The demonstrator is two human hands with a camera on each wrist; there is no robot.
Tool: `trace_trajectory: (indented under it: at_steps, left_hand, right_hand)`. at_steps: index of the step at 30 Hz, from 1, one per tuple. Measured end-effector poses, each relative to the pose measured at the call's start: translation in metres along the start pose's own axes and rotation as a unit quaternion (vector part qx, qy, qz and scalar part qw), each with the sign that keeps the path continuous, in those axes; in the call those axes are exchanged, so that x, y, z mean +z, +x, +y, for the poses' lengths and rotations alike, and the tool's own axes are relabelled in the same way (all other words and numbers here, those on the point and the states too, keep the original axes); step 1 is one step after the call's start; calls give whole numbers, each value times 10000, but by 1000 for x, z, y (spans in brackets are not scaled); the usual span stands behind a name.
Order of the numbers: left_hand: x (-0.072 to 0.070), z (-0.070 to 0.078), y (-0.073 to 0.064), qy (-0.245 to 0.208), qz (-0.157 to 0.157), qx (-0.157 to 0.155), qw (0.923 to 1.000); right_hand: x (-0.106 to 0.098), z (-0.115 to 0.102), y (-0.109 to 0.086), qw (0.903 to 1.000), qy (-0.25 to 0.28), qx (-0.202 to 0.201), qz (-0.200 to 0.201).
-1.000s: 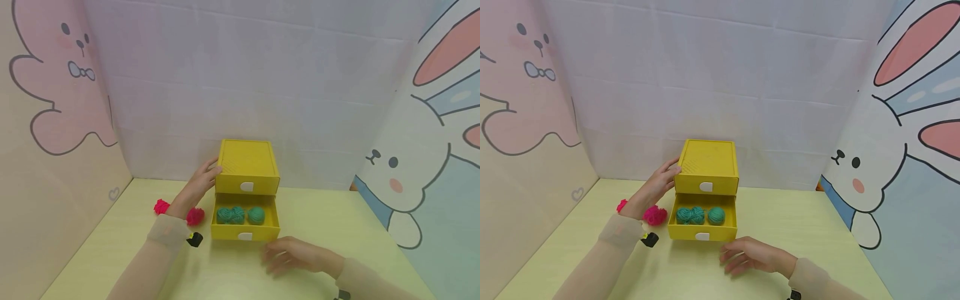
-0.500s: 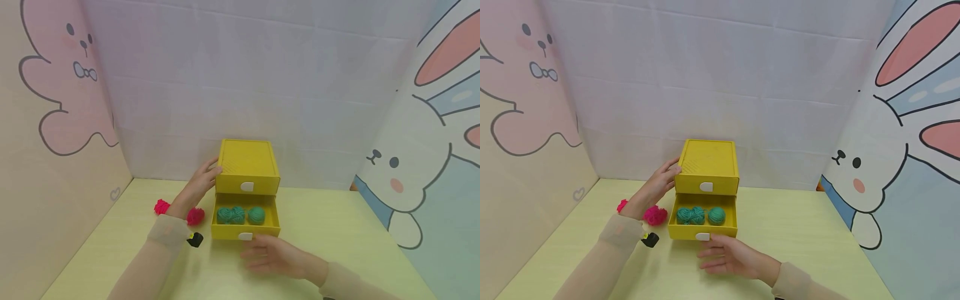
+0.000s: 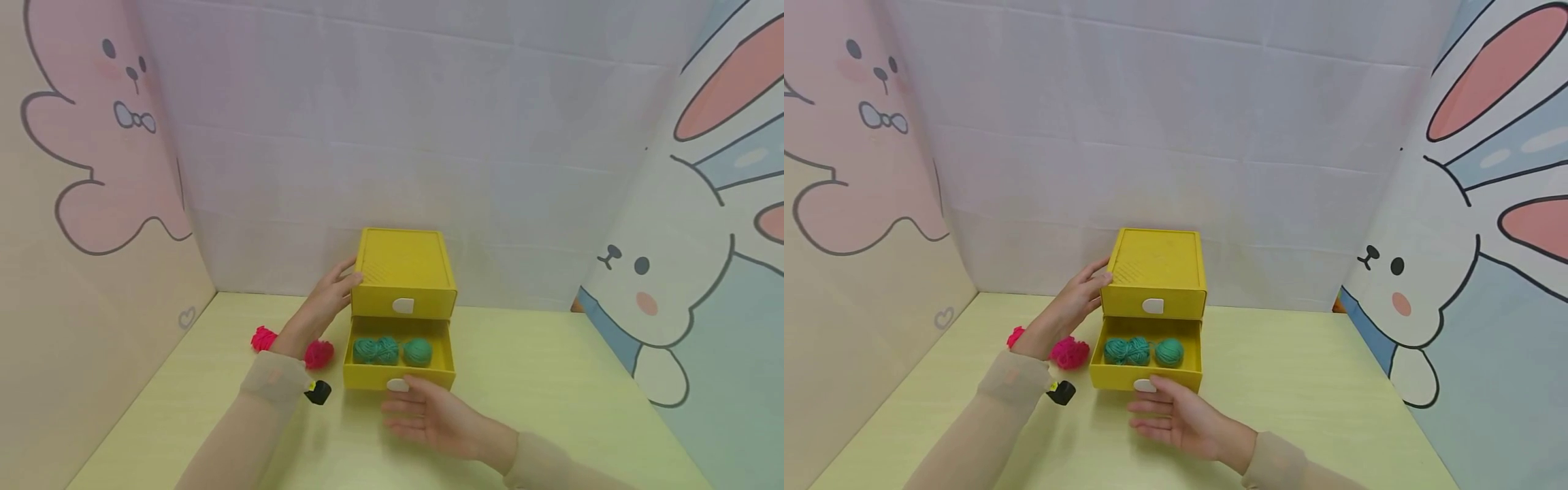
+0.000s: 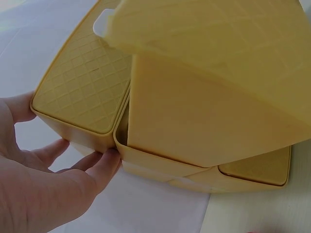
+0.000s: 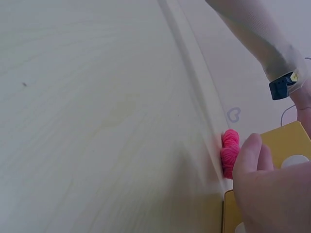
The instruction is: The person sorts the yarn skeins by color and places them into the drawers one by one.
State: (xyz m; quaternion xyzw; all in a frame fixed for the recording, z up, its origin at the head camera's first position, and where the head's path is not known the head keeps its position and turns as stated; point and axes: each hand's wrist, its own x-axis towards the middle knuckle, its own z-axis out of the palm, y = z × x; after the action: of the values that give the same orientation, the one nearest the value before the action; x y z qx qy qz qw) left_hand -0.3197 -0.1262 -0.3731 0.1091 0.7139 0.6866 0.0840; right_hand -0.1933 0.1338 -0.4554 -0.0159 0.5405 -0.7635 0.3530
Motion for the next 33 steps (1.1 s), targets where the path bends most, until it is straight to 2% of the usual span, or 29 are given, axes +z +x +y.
trace_trajectory:
  at_steps: [9,18,24,33]
  left_hand:
    - [2,0,1,-4,31,-39,10000]
    - [4,-1,4,-18,-8,24,10000]
    - [3,-1,4,8,54,-72,10000]
    - [4,-2,3,-5,33,-58,10000]
  right_hand:
    - [-7,-2,7,9996,86,-215,136]
    - [-19,-11,21,9992,-87,-362,156]
    - [-24,-17,31,9985,-260,-463,135]
    - [-31,-25,47,9965,-539,-636,92]
